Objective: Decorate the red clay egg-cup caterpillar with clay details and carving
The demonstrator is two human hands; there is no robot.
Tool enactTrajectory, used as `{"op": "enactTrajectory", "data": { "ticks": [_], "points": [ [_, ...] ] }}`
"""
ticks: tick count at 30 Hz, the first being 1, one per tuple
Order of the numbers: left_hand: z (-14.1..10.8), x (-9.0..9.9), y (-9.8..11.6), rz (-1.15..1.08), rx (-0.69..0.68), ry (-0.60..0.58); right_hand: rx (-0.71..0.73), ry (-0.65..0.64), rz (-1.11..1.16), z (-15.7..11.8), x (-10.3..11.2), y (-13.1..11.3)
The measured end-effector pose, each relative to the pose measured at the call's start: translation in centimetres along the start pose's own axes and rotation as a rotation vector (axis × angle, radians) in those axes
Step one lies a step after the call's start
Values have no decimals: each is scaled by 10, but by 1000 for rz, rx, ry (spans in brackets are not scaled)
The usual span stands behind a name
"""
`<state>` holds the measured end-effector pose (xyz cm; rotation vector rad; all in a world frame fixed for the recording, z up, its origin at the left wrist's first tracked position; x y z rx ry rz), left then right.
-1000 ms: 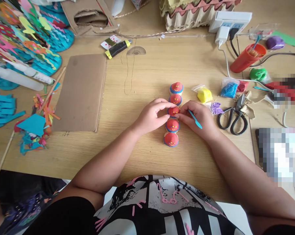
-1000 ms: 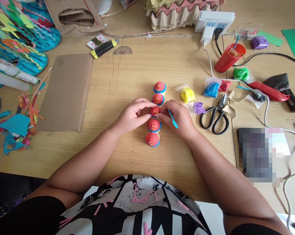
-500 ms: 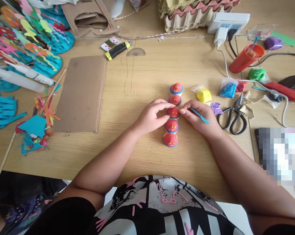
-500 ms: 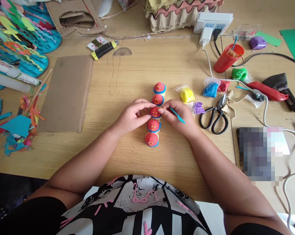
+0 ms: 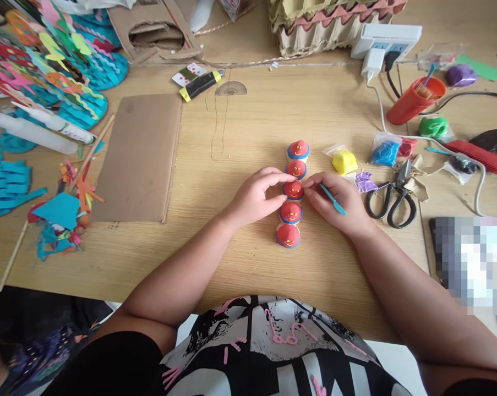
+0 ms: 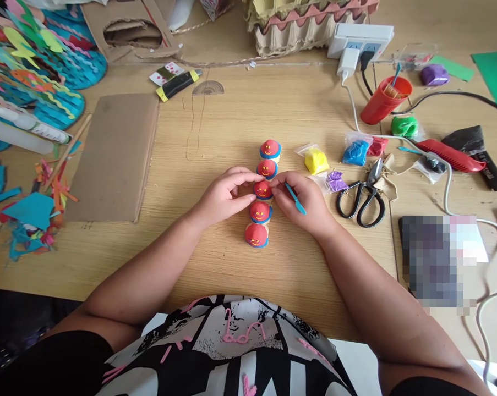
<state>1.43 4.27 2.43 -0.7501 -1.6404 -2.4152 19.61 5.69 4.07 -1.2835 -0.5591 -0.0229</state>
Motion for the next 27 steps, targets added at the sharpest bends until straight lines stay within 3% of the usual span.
{"op": "enactTrajectory", "data": {
  "ticks": [10, 27],
  "points": [
    [-1, 0, 1, 24, -47, 17, -20, -80, 34, 2, -7, 1],
    [-1, -1, 0, 16, -80, 35, -53, -92, 86, 2, -11, 3]
  ]
}}
Point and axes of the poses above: each hand's wrist, its own z-axis towards the middle knuckle, its own x-axis out of the back of the hand, y = z × x, the point moved 8 cm from there along z, towards the middle knuckle, and after that the axes turned 3 degrees about -x, right-handed, at the moved point
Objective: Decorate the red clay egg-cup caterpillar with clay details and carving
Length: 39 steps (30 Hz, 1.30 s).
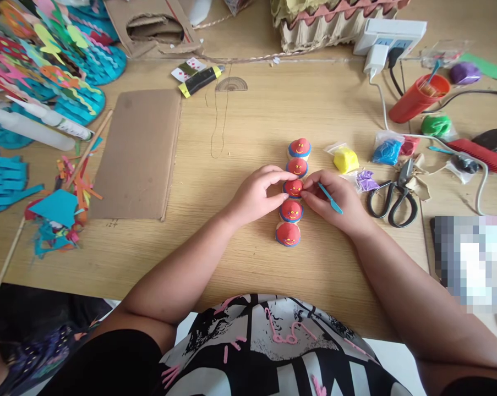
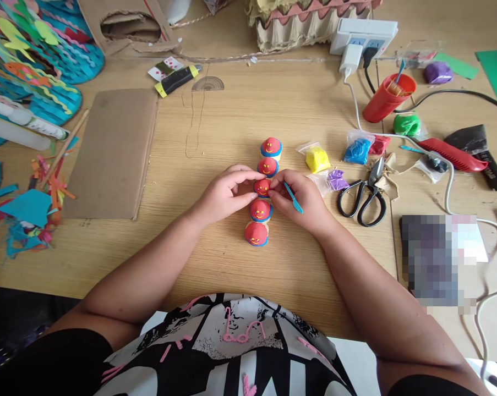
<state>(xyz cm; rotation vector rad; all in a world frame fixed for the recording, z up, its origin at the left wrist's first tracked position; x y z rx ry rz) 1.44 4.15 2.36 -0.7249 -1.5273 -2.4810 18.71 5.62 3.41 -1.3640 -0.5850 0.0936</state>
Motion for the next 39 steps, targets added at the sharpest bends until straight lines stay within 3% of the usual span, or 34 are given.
{"op": "enactTrajectory", "data": {
  "ticks": [39],
  "points": [
    [3, 1, -5, -87, 80, -29, -7, -12, -35, 1, 3, 1]
  ]
}}
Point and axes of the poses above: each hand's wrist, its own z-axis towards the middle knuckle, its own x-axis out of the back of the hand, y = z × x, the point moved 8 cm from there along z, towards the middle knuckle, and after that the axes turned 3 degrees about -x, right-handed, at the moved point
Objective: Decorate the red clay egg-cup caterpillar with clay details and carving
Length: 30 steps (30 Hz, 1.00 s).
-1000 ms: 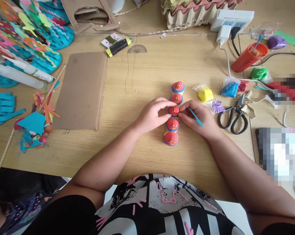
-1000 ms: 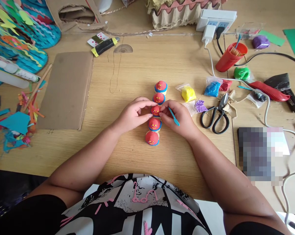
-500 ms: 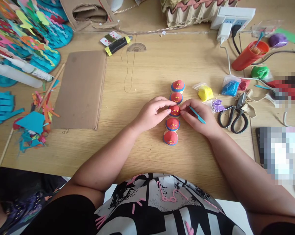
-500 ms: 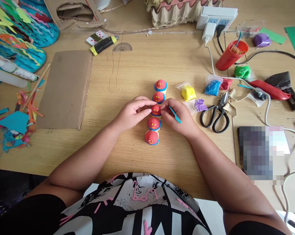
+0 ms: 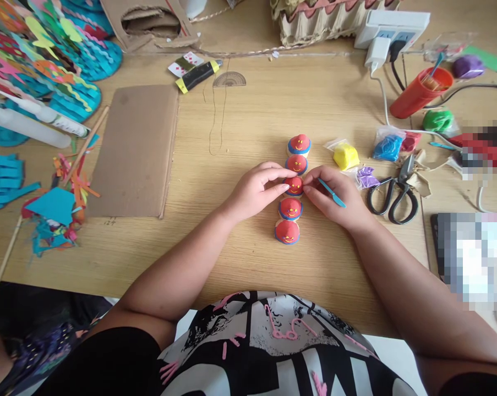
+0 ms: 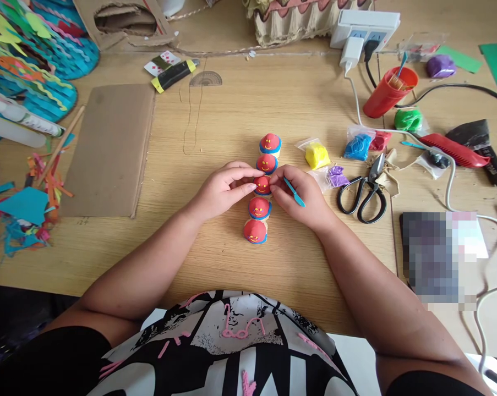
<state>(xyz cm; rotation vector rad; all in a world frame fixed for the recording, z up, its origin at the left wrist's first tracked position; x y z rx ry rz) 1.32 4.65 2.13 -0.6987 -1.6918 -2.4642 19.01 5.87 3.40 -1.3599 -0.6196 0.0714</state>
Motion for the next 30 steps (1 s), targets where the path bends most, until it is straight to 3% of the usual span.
{"op": "enactTrajectory", "data": {
  "ticks": [30],
  "points": [
    [0, 1, 0, -6, 9, 37, -55, -14, 110, 4, -7, 8]
  ]
}}
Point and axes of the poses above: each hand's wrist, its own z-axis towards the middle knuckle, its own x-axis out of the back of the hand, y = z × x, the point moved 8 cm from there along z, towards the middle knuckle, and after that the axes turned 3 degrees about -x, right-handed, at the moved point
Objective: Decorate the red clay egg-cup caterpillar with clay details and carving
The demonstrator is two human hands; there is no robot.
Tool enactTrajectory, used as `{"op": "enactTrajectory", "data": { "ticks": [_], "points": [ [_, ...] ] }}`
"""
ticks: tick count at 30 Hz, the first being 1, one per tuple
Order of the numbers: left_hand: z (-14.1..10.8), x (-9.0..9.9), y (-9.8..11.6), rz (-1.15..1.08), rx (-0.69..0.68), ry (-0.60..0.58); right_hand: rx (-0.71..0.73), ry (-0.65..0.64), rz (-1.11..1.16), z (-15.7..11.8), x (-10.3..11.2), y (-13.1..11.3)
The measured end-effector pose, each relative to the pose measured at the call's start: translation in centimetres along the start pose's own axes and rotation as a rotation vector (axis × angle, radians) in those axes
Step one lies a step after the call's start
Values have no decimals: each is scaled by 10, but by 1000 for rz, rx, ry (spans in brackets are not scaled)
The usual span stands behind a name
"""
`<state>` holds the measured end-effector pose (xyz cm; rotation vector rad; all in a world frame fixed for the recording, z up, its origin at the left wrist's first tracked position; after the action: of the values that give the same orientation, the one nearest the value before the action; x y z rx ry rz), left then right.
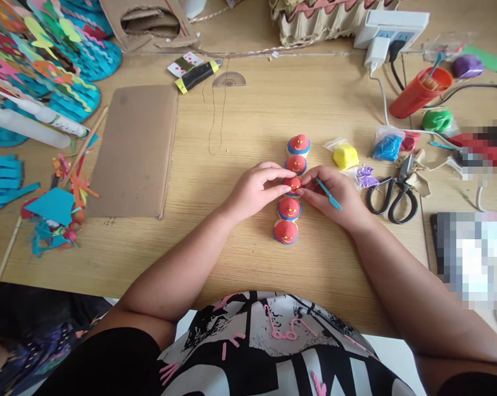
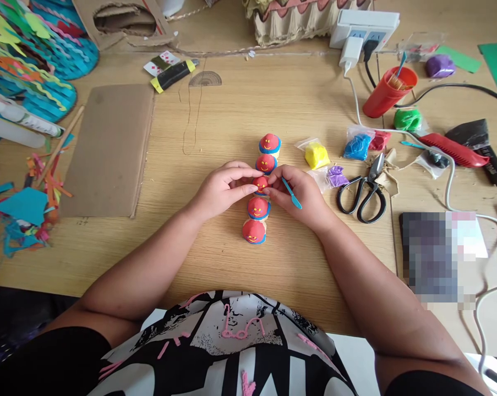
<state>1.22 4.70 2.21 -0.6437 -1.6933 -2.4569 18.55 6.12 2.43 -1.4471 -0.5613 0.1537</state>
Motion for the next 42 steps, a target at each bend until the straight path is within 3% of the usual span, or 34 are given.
{"op": "enactTrajectory", "data": {
  "ticks": [11, 18, 28, 32, 35, 42],
  "points": [
    [-4, 5, -3, 53, 0, -22, -4, 47, -36, -4, 10, -1],
    [-7, 4, 3, 135, -68, -49, 226, 46, -397, -8, 5, -17],
    [-10, -3, 11, 272, -89, -63, 223, 76, -385, -2, 4, -7],
    [-11, -2, 7, 144, -37, -6, 245, 98, -374, -4, 7, -8],
    [-13, 1, -6, -82, 110, 106, 288, 126, -344, -5, 11, -12],
    [-21, -17, -18, -669, 476, 192, 351, 168, -348, -10, 13, -20]
  ]
}}
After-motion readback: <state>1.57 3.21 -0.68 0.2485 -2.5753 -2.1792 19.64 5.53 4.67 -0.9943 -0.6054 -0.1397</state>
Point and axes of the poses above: each hand's wrist, its own z-axis towards the middle knuckle, its own x-axis out of the back of the hand, y = z × x, the point moved 8 cm from there along z, towards the middle knuckle, and after that the axes turned 3 degrees about -x, right-handed, at the moved point
